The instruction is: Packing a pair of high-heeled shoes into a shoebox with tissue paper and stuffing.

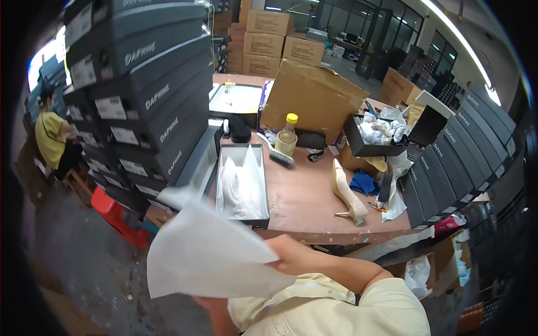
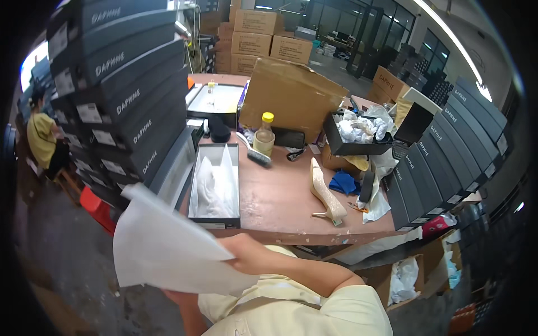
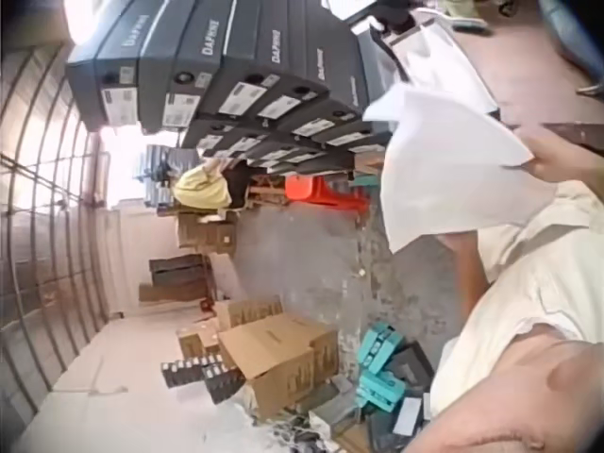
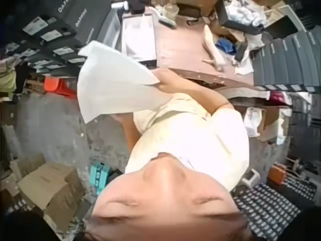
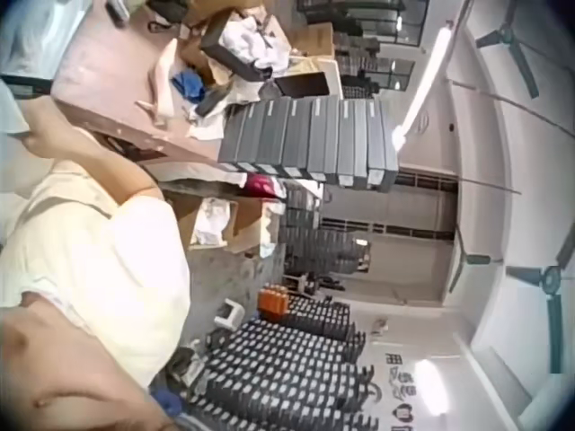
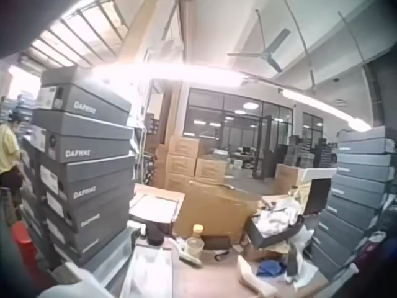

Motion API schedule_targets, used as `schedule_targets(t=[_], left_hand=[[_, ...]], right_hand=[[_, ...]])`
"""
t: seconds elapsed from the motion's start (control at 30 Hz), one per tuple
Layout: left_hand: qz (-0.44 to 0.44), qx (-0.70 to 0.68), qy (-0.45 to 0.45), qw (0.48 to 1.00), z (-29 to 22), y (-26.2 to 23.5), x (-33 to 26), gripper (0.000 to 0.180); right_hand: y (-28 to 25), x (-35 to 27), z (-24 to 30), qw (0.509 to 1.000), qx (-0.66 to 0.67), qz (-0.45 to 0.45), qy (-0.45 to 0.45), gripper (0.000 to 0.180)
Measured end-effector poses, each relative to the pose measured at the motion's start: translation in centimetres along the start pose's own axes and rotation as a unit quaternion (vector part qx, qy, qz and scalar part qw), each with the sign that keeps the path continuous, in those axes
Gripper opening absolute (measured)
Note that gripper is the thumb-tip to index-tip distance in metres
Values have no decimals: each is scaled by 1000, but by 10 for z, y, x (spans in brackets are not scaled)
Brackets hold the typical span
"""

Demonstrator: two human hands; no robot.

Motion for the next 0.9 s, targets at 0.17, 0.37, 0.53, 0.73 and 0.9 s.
schedule_targets(t=[0.17, 0.37, 0.53, 0.73, 0.9], left_hand=[[198, 634, 11, 747, 62, 90, -22, 51], [183, 110, -163, 963, 141, 153, -41, 59], [129, 274, -136, 943, 176, 143, -18, 55], [115, 314, -197, 922, 226, 151, 0, 53], [104, 369, -245, 890, 271, 162, 33, 48]], right_hand=[[-97, -48, -19, 959, 138, -231, 89, 21], [-106, -43, -32, 985, 151, -67, 56, 29], [-139, -47, -54, 973, 215, -81, 27, 35], [-211, -65, -150, 894, 327, -292, 93, 32], [-283, -160, -220, 666, 406, -617, 105, 46]])
Point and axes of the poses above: each hand's wrist, its own x-axis towards the middle knuckle, its own y-axis out of the palm, z = x × y, the point moved 9 cm from there along x, towards the middle knuckle, and after that the axes turned 15 degrees about y, right-handed, at the moved point
